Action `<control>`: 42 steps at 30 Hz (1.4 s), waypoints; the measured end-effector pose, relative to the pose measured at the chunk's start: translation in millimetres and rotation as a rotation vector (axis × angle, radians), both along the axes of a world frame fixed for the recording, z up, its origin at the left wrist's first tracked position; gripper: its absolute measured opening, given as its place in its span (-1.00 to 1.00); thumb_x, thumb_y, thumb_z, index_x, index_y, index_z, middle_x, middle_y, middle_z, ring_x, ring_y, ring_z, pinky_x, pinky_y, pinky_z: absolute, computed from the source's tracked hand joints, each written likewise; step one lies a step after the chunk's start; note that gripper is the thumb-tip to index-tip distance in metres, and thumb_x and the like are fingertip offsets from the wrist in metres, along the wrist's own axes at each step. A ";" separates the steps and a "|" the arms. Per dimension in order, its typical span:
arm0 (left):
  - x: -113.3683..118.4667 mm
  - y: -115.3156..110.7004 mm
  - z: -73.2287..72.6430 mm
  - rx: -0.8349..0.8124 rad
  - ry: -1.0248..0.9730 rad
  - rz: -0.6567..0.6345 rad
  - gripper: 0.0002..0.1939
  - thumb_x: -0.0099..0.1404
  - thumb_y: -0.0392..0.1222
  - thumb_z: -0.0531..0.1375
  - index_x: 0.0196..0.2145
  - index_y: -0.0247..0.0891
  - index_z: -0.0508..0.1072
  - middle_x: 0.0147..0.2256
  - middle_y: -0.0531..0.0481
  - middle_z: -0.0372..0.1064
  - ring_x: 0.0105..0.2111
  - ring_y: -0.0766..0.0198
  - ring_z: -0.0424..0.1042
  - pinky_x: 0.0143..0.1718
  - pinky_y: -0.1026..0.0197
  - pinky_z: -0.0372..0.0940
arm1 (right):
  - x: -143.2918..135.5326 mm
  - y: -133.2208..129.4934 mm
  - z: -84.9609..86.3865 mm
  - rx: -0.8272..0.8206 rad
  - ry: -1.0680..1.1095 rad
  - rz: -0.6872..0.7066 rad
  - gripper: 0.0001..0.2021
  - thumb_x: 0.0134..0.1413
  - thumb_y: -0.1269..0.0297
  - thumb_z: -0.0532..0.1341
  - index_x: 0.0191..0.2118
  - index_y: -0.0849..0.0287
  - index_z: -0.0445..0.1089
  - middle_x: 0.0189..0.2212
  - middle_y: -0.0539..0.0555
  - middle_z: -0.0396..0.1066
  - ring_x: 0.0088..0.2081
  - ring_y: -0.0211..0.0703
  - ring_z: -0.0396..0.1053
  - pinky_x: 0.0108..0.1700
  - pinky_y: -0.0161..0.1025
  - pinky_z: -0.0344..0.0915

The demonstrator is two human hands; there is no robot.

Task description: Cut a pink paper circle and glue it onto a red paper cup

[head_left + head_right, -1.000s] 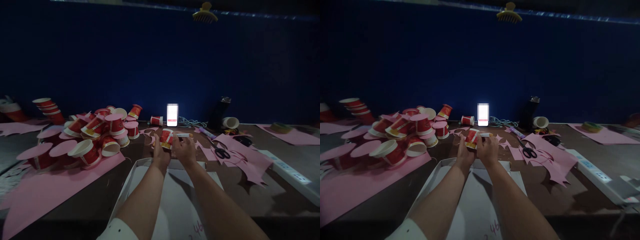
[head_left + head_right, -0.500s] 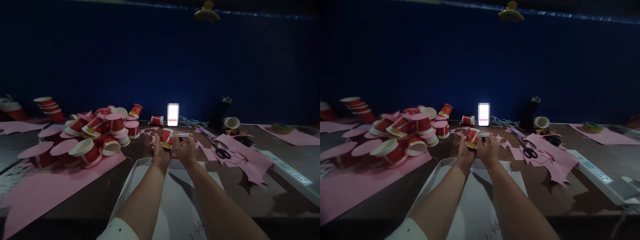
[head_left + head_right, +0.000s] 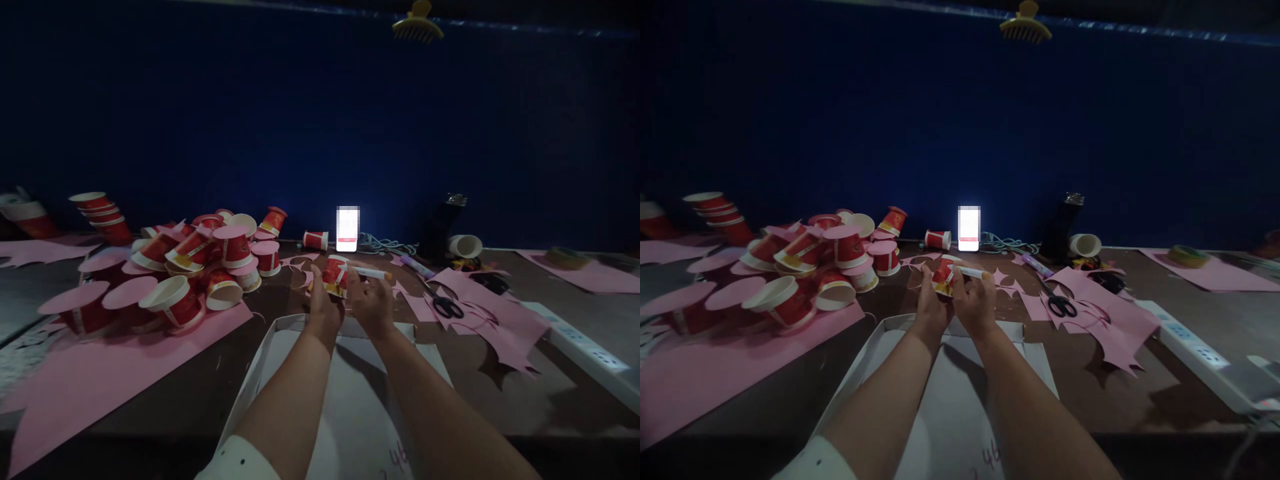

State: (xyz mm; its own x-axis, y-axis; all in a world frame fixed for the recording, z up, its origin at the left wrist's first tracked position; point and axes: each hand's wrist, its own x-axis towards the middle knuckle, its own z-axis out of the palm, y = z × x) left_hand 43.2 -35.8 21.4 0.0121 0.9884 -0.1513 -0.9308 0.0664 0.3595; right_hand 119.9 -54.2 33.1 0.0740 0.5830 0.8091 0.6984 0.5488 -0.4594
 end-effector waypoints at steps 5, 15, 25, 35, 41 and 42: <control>1.8 -4.1 1.7 0.034 0.035 0.002 -0.53 0.23 0.17 0.04 -0.27 -0.32 0.48 -0.29 -0.15 0.49 -0.16 0.14 0.46 -0.10 0.14 0.34 | -3.6 -0.8 -0.8 0.012 -0.053 -0.014 -0.76 0.17 0.23 0.07 -0.25 0.14 0.47 -0.39 0.11 0.50 -0.26 -0.11 0.42 -0.06 -0.13 0.27; 3.6 -3.9 -0.9 0.128 0.030 -0.024 -0.49 0.22 0.20 0.03 -0.25 -0.32 0.48 -0.25 -0.17 0.48 -0.09 0.11 0.43 -0.04 0.10 0.31 | -4.0 0.2 -2.4 0.002 -0.102 -0.069 -0.73 0.18 0.19 0.06 -0.23 0.15 0.47 -0.33 0.15 0.49 -0.19 -0.07 0.40 -0.07 -0.11 0.25; 1.0 -1.6 -0.2 0.083 0.014 -0.036 -0.44 0.22 0.24 0.00 -0.21 -0.33 0.47 -0.22 -0.19 0.48 -0.10 0.10 0.43 -0.04 0.10 0.31 | -3.1 0.6 -3.0 0.002 -0.093 -0.098 -0.73 0.18 0.18 0.06 -0.25 0.13 0.48 -0.30 0.13 0.50 -0.20 -0.08 0.41 -0.09 -0.12 0.27; -3.5 1.8 -2.3 0.057 -0.020 -0.008 -0.48 0.26 0.18 -0.02 -0.18 -0.32 0.47 -0.22 -0.17 0.48 -0.15 0.14 0.45 -0.07 0.12 0.32 | -0.9 2.2 -1.8 -0.008 -0.114 -0.122 -0.73 0.17 0.19 0.06 -0.30 0.15 0.49 -0.37 0.12 0.52 -0.27 -0.09 0.42 -0.13 -0.14 0.25; -5.0 2.9 -2.6 0.054 -0.025 -0.003 -0.47 0.24 0.19 0.00 -0.20 -0.34 0.47 -0.22 -0.17 0.48 -0.16 0.14 0.46 -0.07 0.12 0.33 | 0.1 3.4 -3.0 -0.009 -0.078 -0.114 -0.72 0.17 0.17 0.06 -0.29 0.16 0.49 -0.38 0.12 0.51 -0.28 -0.08 0.42 -0.12 -0.11 0.26; -5.0 2.7 -2.4 0.057 -0.026 -0.004 -0.47 0.24 0.19 0.00 -0.20 -0.33 0.47 -0.22 -0.18 0.48 -0.16 0.14 0.46 -0.07 0.11 0.33 | 0.2 3.0 -2.7 -0.007 -0.075 -0.110 -0.72 0.17 0.17 0.06 -0.29 0.15 0.49 -0.39 0.12 0.51 -0.27 -0.07 0.42 -0.11 -0.10 0.26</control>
State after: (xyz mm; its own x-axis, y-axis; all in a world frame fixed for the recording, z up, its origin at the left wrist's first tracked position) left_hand 38.2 -33.1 19.0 0.0196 0.9954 -0.0941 -0.9397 0.0505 0.3382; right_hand 120.1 -51.2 30.3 0.0775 0.5804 0.8106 0.7869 0.4637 -0.4073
